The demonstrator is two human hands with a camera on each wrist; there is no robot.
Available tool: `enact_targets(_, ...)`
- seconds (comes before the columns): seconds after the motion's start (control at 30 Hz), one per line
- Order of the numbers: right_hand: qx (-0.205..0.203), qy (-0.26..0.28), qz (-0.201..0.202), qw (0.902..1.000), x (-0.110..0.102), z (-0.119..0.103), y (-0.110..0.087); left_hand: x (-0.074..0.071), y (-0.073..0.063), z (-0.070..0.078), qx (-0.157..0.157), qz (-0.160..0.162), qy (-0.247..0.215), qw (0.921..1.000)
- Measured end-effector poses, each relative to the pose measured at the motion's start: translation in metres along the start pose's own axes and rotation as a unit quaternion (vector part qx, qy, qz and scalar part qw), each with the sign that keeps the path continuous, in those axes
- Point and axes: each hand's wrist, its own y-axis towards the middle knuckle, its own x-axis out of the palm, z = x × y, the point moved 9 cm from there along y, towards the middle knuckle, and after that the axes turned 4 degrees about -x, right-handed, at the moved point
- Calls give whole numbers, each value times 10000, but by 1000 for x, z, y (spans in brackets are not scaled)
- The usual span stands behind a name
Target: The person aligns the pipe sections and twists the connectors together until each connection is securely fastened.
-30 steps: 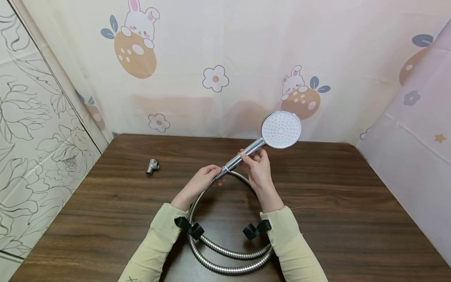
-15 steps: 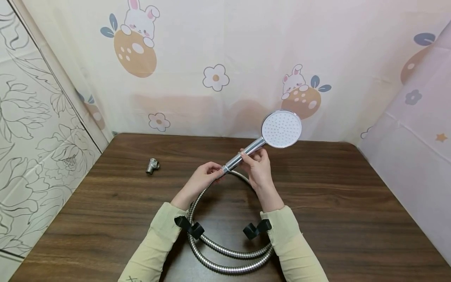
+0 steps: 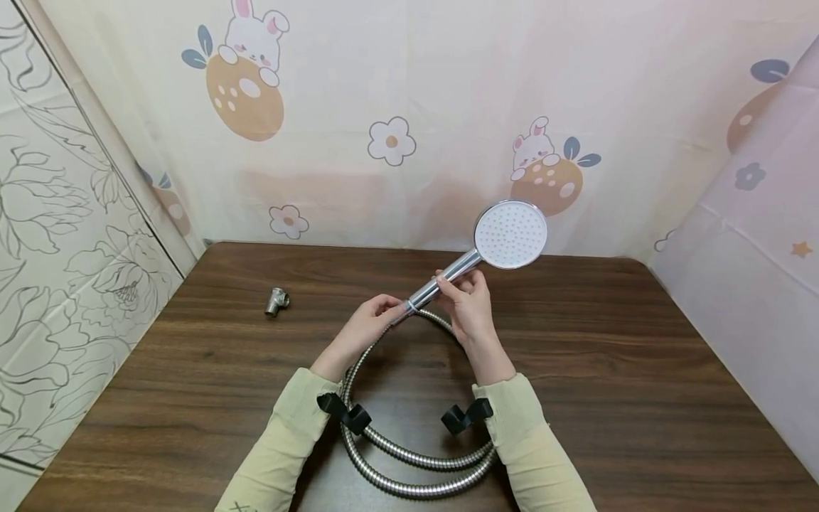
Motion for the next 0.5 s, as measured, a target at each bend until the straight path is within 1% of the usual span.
enact_targets(0.13,15,5,-11,10000,1,0,0,1,4,-8,-217,-89,-144,9996)
enact_targets(0.33,-16,40,-35,10000,1,-1,0,5,20,-25,-17,-231,-255,9994)
enact_targets(0.5,25,67,-36,10000,0,-1,-1,5,23,-26,150,-147,-242,9995)
